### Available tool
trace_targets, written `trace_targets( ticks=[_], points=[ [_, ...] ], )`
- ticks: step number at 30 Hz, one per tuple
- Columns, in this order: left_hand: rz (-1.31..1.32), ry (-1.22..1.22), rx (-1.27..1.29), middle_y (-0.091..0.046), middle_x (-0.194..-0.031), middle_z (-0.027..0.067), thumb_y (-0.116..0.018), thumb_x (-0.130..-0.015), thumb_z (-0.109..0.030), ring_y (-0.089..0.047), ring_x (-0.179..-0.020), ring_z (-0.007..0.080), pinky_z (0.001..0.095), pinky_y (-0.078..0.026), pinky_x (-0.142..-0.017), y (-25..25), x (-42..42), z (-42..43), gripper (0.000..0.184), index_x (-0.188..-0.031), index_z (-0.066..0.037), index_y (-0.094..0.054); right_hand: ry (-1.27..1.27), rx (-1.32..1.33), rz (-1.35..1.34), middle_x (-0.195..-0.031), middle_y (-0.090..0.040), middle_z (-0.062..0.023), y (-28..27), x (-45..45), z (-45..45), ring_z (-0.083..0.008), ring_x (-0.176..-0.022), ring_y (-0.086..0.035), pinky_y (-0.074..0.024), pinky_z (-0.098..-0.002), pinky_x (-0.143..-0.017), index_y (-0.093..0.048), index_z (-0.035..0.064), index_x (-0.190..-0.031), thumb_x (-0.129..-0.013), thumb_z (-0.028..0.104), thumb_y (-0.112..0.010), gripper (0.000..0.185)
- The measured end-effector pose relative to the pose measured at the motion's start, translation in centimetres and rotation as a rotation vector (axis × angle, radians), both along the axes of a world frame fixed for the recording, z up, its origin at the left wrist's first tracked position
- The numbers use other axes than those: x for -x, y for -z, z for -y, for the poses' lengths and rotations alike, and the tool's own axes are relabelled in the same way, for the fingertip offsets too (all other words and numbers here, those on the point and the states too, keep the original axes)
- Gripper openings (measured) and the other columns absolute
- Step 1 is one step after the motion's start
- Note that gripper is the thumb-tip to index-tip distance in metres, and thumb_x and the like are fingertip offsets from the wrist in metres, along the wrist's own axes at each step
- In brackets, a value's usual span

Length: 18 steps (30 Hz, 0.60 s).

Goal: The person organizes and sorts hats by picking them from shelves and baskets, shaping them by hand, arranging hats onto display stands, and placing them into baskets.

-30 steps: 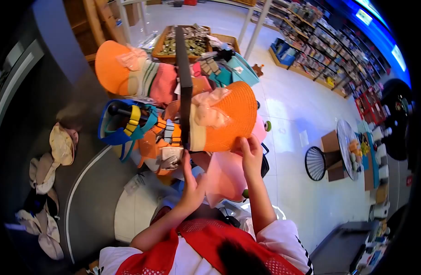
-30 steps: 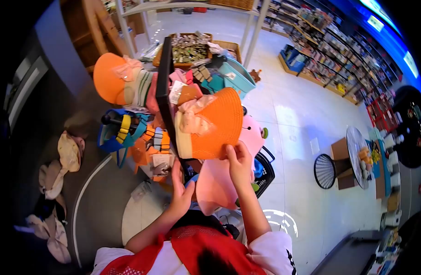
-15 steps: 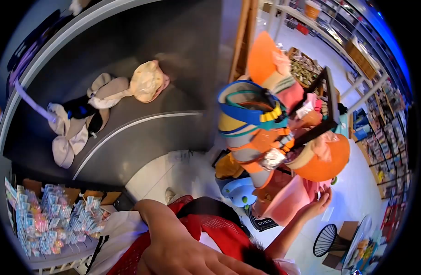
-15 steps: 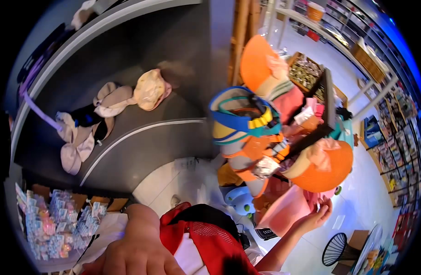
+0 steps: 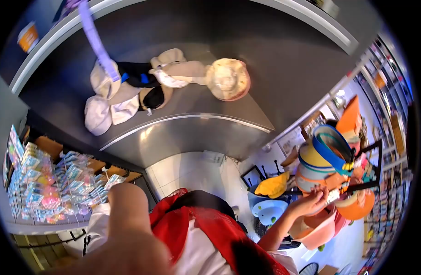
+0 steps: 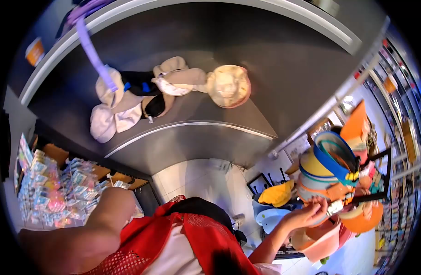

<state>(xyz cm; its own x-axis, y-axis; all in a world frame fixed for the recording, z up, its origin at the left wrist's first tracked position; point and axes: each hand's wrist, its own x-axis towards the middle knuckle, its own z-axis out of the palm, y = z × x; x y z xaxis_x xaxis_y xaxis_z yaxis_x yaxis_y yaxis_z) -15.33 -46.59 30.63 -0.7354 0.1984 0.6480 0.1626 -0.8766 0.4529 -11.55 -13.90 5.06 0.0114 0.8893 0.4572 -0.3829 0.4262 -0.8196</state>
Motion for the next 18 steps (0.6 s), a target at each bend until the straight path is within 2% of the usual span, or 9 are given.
trace_targets(
  ticks=[3,5,9,10,11,13,14,17,18],
  points=[
    [-0.616,-0.094,-0.235,-0.056,-0.104,0.0063,-0.047,-0.079,-0.006,-0.053,-0.087,0.0143,0.0331,-0.037,-0.084,2.1,2.6,5.8,0.015,-0.090,-0.006,-0.058,-0.235,-0.010,0.020,-0.088,-0.048,-0.0061,-0.7,6.3,4.9,-0.0126,-0.078,-0.045,-0.0365,-0.0241,-0.071,-0.043,0.0000,-0.103,-0.088,0.012,-0.037,0.021],
    [-0.919,-0.374,-0.540,-0.055,-0.106,0.0095,-0.046,-0.081,-0.010,-0.053,-0.091,0.0177,0.0353,-0.037,-0.085,2.0,3.4,6.1,0.019,-0.096,-0.004,-0.057,-0.361,-0.091,0.065,-0.086,-0.047,-0.0059,-1.6,9.6,7.8,-0.0122,-0.076,-0.043,-0.0357,-0.0244,-0.073,-0.043,0.0003,-0.101,-0.087,0.010,-0.035,0.019],
    [-1.516,-1.270,-0.477,-0.053,-0.108,0.0135,-0.041,-0.085,-0.018,-0.050,-0.096,0.0236,0.0385,-0.037,-0.087,5.1,3.6,10.6,0.027,-0.099,0.002,-0.051,-0.522,-0.203,0.197,-0.082,-0.047,-0.0060,-0.7,15.7,10.0,-0.0113,-0.073,-0.043,-0.0378,-0.0237,-0.069,-0.045,0.0000,-0.097,-0.085,0.007,-0.036,0.016],
    [-1.487,-1.282,-0.489,-0.054,-0.107,0.0125,-0.039,-0.085,-0.020,-0.049,-0.098,0.0238,0.0389,-0.037,-0.087,6.2,4.5,10.1,0.027,-0.096,0.001,-0.052,-0.595,-0.217,0.225,-0.081,-0.047,-0.0058,-0.4,17.5,10.5,-0.0112,-0.072,-0.044,-0.0381,-0.0235,-0.069,-0.045,0.0002,-0.096,-0.085,0.007,-0.037,0.015],
    [-1.551,-1.712,-0.560,-0.054,-0.106,0.0102,-0.038,-0.086,-0.021,-0.048,-0.097,0.0210,0.0384,-0.036,-0.085,6.5,4.9,10.9,0.026,-0.096,0.000,-0.052,-0.669,-0.225,0.254,-0.080,-0.048,-0.0057,-0.4,19.4,11.1,-0.0112,-0.071,-0.044,-0.0385,-0.0233,-0.068,-0.046,0.0003,-0.095,-0.085,0.007,-0.038,0.014],
    [-1.436,-1.425,-0.113,-0.057,-0.101,0.0095,-0.036,-0.088,-0.024,-0.049,-0.092,0.0211,0.0379,-0.036,-0.083,8.3,9.6,10.3,0.031,-0.094,0.000,-0.056,-0.813,-0.208,0.339,-0.078,-0.049,-0.0047,0.2,23.3,12.4,-0.0107,-0.070,-0.046,-0.0395,-0.0229,-0.067,-0.048,0.0007,-0.091,-0.085,0.007,-0.040,0.012],
    [-1.364,-1.519,0.271,-0.055,-0.100,0.0102,-0.038,-0.086,-0.022,-0.050,-0.093,0.0221,0.0392,-0.038,-0.080,12.6,9.3,12.2,0.025,-0.092,-0.006,-0.055,-0.916,-0.176,0.382,-0.076,-0.050,-0.0049,0.5,25.5,13.3,-0.0111,-0.070,-0.047,-0.0402,-0.0235,-0.068,-0.049,0.0008,-0.092,-0.084,0.006,-0.041,0.013],
    [-0.976,-1.369,1.442,-0.055,-0.080,0.0037,-0.060,-0.061,-0.011,-0.051,-0.078,0.0173,0.0309,-0.041,-0.070,17.5,12.2,13.0,0.021,-0.081,-0.010,-0.055,-1.243,-0.225,0.521,-0.075,-0.054,-0.0066,4.0,32.8,15.1,-0.0128,-0.071,-0.052,-0.0421,-0.0240,-0.066,-0.052,0.0005,-0.093,-0.082,0.007,-0.047,0.014],
    [-0.826,-1.362,1.549,-0.054,-0.079,0.0031,-0.059,-0.063,-0.011,-0.051,-0.077,0.0172,0.0293,-0.041,-0.070,20.4,13.4,12.5,0.022,-0.085,-0.009,-0.056,-1.348,-0.343,0.613,-0.074,-0.055,-0.0079,5.4,35.4,16.4,-0.0158,-0.070,-0.054,-0.0431,-0.0254,-0.066,-0.052,0.0003,-0.092,-0.080,0.007,-0.050,0.014]
  ],
)
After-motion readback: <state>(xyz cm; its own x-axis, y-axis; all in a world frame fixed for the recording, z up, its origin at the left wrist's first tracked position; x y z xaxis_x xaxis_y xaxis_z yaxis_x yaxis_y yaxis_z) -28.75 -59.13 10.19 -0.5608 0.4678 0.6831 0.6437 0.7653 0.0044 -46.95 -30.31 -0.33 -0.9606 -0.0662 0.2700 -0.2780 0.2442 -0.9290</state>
